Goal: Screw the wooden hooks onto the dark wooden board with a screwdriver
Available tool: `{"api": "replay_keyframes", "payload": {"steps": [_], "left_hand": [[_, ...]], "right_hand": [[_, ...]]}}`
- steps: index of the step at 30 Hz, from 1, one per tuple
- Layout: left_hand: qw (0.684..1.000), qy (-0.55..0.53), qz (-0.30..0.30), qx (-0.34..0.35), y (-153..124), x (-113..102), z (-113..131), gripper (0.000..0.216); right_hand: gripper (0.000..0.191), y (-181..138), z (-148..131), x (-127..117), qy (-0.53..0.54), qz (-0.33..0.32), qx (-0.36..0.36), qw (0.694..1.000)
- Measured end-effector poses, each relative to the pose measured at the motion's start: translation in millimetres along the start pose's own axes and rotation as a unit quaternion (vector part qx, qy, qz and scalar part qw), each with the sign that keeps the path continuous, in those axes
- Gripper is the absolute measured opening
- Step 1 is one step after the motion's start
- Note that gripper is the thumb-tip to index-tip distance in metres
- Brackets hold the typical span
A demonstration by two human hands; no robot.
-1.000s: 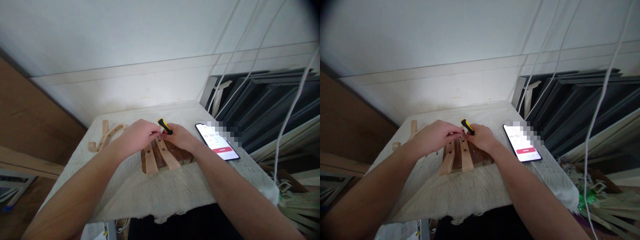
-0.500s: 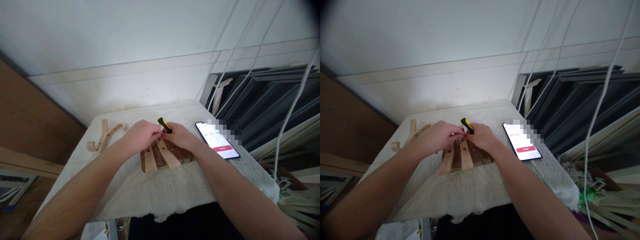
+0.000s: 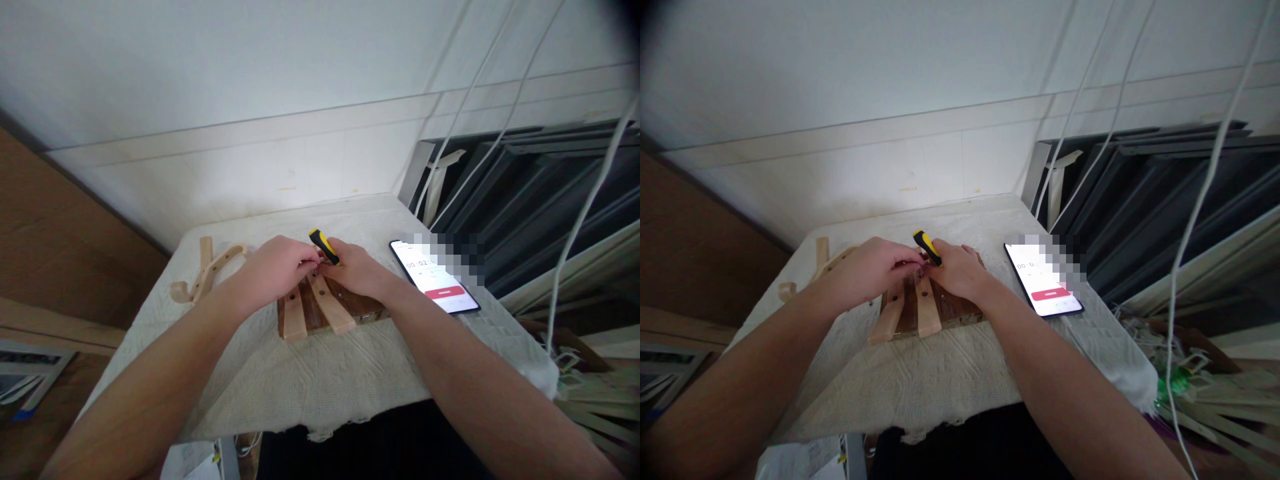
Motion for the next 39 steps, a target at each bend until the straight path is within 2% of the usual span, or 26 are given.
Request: {"api": "replay_keyframes", "payload": {"steps": [21, 32, 39], "left_hand": [[0.999, 0.022, -0.024, 0.009, 1.9, 7.3, 2.9, 0.024], [1.0, 0.026, -0.013, -0.006, 0.8, 6.5, -0.2, 0.024], [0.998, 0.064, -0.018, 0.0, 0.4, 6.7, 3.6, 0.025]], "right_hand": [[0.016, -2.2, -3.0, -2.9, 0.025, 0.0, 0.025, 0.999], [0.015, -1.9, -0.8, -2.5, 0.037, 0.008, 0.001, 0.999], [0.011, 0.3, 4.2, -1.0, 0.06, 0.023, -0.02, 0.998]]}}
Point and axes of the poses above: each hand's wrist, its own y-axis towards the middle knuckle, its own x-axis out of the palm, z = x × y, the point moved 6 cm from there along y, towards the middle knuckle, and after that the axes turned 13 degrees about y, right-handed, at the moved point
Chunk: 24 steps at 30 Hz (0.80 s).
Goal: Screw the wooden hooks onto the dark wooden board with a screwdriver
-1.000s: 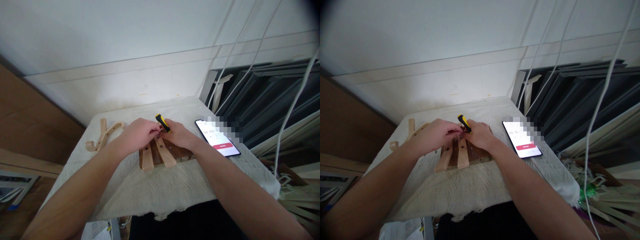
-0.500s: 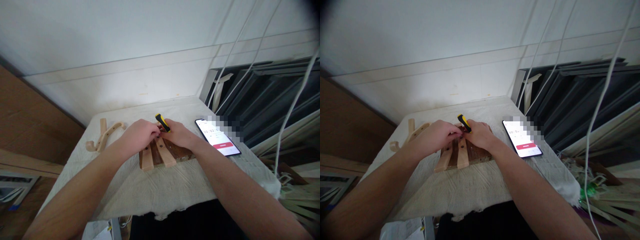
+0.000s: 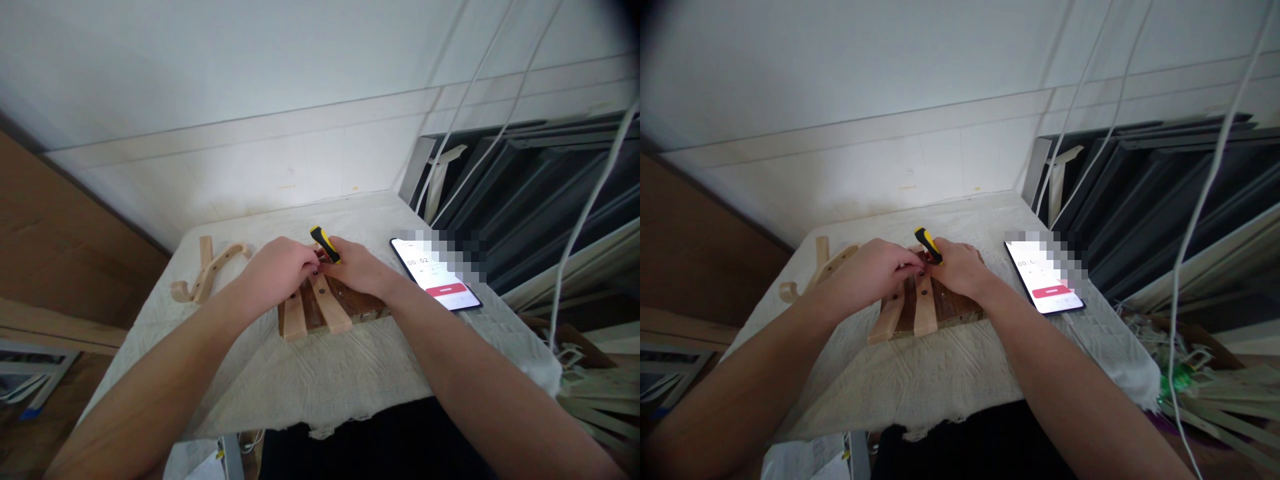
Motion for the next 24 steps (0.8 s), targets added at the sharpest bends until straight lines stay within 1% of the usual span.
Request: {"api": "replay_keyframes", "payload": {"steps": [7, 12, 14, 17, 18, 20, 22, 24], "left_hand": [[1.0, 0.006, -0.008, -0.006, 0.5, 0.6, 0.6, 0.026], [1.0, -0.022, -0.001, 0.004, 1.2, 1.4, -0.3, 0.022], [0.999, -0.041, -0.002, 0.006, 1.3, 2.0, -0.7, 0.021], [0.998, -0.071, 0.001, 0.003, 1.6, 2.6, -2.4, 0.021], [0.997, -0.078, 0.001, 0.003, 1.6, 2.7, -3.0, 0.021], [0.996, -0.089, -0.001, 0.003, 1.4, 2.2, -3.7, 0.021], [0.995, -0.101, -0.007, 0.006, 1.0, 0.9, -3.3, 0.021], [0.993, -0.113, -0.009, 0.011, 0.5, -1.2, -2.5, 0.02]], "right_hand": [[0.012, 0.3, 3.5, 0.0, 0.0, 0.011, -0.002, 1.0], [0.013, -0.1, 3.7, 0.7, 0.006, 0.019, 0.014, 1.0], [0.014, -0.2, 5.3, -2.3, 0.027, 0.045, 0.037, 0.998], [0.017, -1.7, 5.9, -13.6, 0.107, 0.116, 0.057, 0.986], [0.022, -2.5, 4.8, -18.2, 0.136, 0.139, 0.053, 0.979], [0.029, -4.1, -0.6, -26.5, 0.177, 0.17, 0.021, 0.969], [0.033, -6.1, -8.8, -32.2, 0.195, 0.184, -0.03, 0.963], [0.034, -8.5, -16.3, -34.0, 0.22, 0.183, -0.075, 0.955]]}}
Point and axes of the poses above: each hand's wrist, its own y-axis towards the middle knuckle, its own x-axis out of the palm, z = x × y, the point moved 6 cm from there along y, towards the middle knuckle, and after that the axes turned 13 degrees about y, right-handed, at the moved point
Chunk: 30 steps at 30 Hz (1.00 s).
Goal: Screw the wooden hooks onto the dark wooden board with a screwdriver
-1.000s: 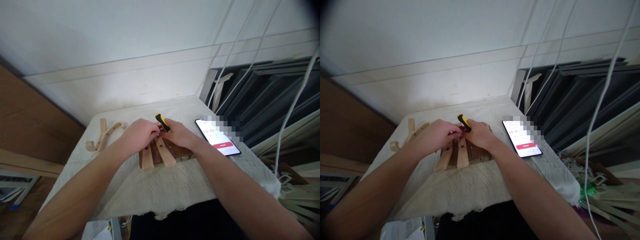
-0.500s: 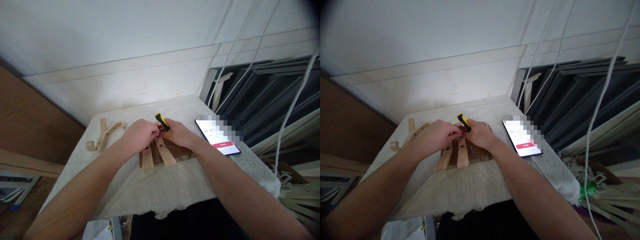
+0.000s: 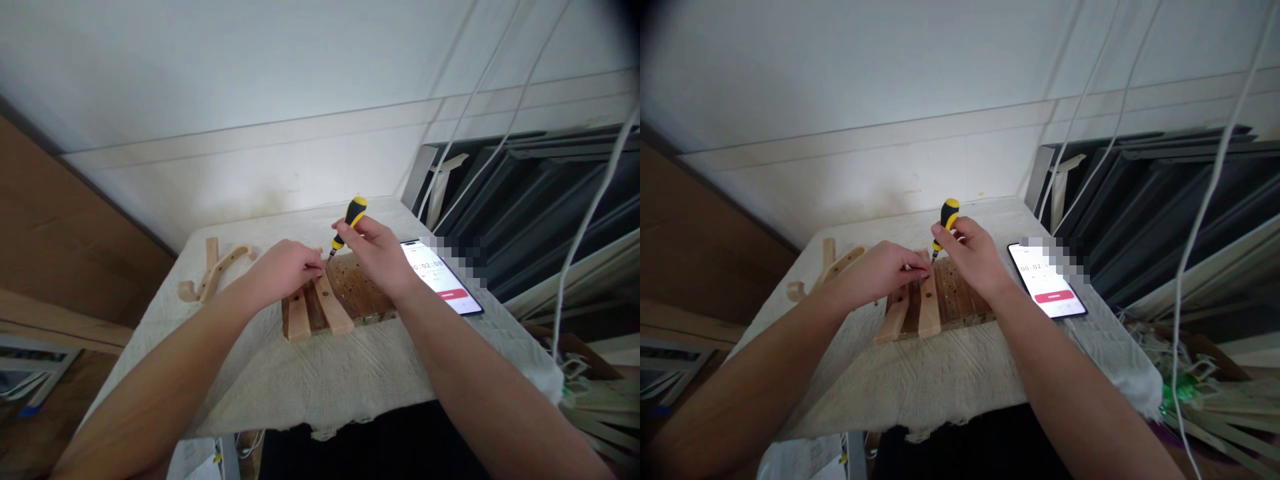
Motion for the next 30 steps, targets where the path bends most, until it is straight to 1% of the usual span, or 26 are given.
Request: {"api": "replay_keyframes", "payload": {"steps": [3, 6, 14, 21, 30], "left_hand": [[1.0, -0.008, -0.001, -0.007, 0.2, -1.0, -1.2, 0.019], [1.0, -0.007, -0.009, -0.016, 1.2, 1.1, -4.6, 0.021], [1.0, -0.002, -0.005, -0.018, 2.9, 2.8, -7.4, 0.027], [1.0, 0.007, -0.021, -0.016, 2.6, 6.1, -7.9, 0.025], [1.0, 0.012, -0.01, -0.016, 3.0, 6.0, -6.2, 0.025]], "right_hand": [[0.034, -2.9, -5.1, 3.4, 0.04, -0.01, -0.023, 0.999], [0.033, -4.4, -6.4, 7.1, 0.044, -0.023, -0.04, 0.998], [0.027, -4.9, -2.3, 12.9, 0.016, -0.062, -0.055, 0.996], [0.025, -5.5, -0.8, 15.9, -0.004, -0.076, -0.057, 0.995], [0.023, -5.2, -0.7, 16.4, -0.033, -0.073, -0.08, 0.994]]}}
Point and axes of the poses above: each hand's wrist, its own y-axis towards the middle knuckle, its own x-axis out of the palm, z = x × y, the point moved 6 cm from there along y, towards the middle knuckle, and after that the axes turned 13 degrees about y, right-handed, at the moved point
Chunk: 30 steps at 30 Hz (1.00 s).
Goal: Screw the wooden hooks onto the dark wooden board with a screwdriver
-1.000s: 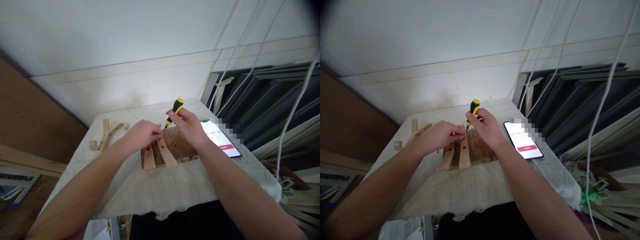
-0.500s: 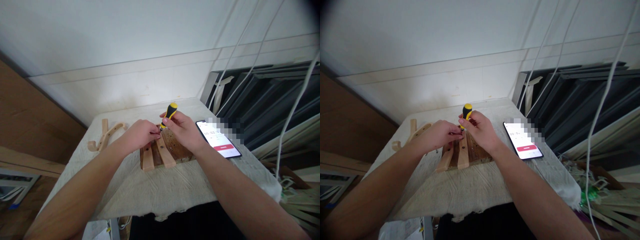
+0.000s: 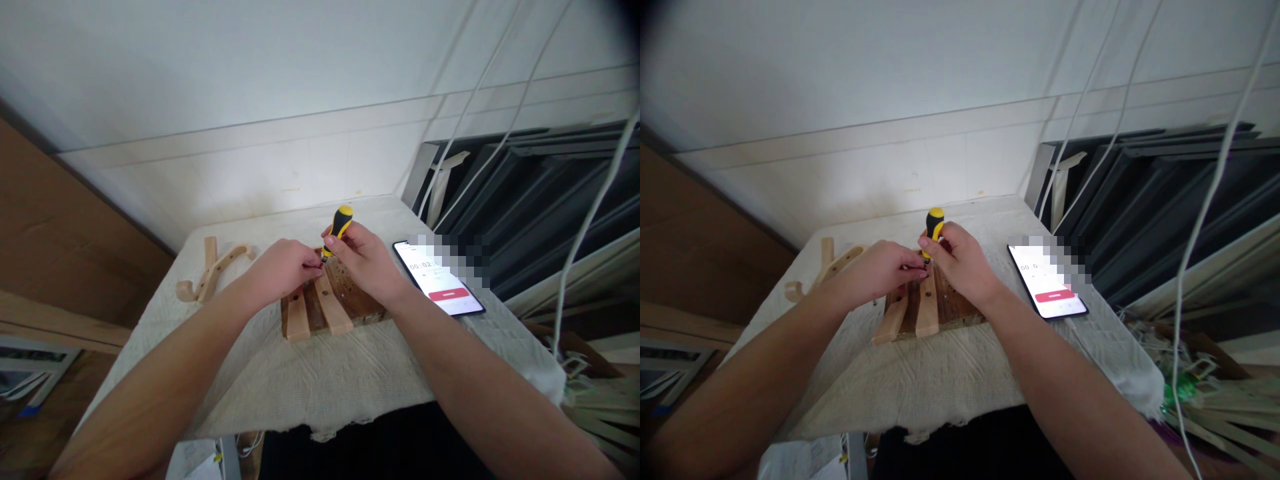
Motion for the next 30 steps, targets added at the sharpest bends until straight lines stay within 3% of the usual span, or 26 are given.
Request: {"api": "replay_keyframes", "payload": {"steps": [6, 18, 30], "left_hand": [[1.0, 0.009, 0.013, -0.001, 0.9, 1.5, -0.6, 0.027], [0.999, 0.017, 0.029, -0.013, 0.0, 1.3, 0.7, 0.021], [0.997, 0.05, 0.021, -0.05, 0.1, 2.3, 2.0, 0.02]], "right_hand": [[0.019, -0.2, -3.4, 2.9, -0.003, -0.022, -0.024, 0.999], [0.022, -2.2, 4.1, 7.7, 0.064, -0.02, 0.069, 0.995], [0.019, -2.2, 11.3, 13.9, 0.023, -0.051, 0.052, 0.997]]}}
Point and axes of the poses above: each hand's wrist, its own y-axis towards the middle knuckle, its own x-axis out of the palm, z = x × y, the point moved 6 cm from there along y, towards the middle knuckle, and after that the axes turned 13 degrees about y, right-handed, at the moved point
